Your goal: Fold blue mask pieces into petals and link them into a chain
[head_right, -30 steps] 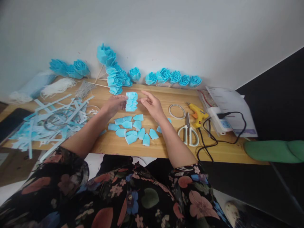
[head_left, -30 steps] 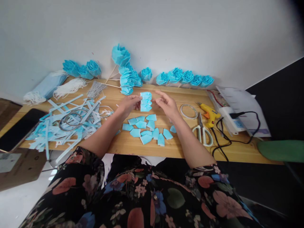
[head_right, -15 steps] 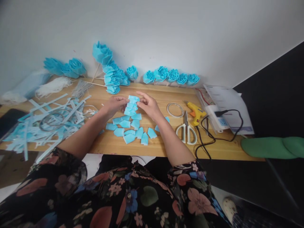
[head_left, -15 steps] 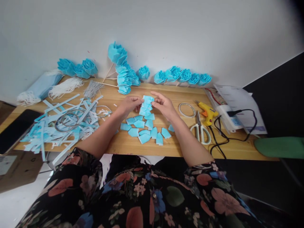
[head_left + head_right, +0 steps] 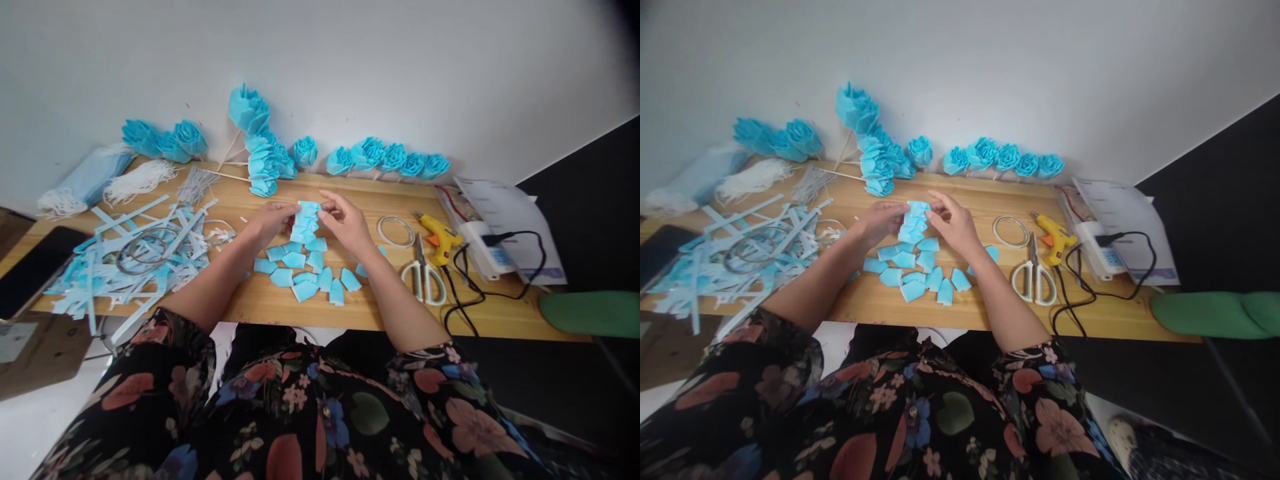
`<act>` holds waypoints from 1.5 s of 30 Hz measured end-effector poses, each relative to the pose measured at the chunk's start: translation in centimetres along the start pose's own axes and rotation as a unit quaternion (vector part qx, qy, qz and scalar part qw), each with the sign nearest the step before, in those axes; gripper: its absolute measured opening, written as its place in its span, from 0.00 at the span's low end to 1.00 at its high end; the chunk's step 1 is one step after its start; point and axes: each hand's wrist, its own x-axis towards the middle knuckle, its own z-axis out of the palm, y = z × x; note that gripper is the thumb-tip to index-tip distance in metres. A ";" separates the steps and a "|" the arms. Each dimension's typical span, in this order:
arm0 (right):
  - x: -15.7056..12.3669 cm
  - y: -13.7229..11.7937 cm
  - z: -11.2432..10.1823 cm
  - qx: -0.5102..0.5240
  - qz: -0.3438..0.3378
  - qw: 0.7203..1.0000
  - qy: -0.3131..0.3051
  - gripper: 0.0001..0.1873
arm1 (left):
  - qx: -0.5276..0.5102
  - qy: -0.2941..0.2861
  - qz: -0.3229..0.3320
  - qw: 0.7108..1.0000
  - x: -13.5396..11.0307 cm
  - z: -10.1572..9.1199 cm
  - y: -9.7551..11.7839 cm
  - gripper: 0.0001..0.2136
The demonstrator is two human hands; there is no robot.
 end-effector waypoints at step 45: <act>0.1 -0.2 0.2 0.061 0.026 0.997 0.044 0.17 | 0.065 0.008 0.079 0.995 0.2 0.2 -0.1 0.16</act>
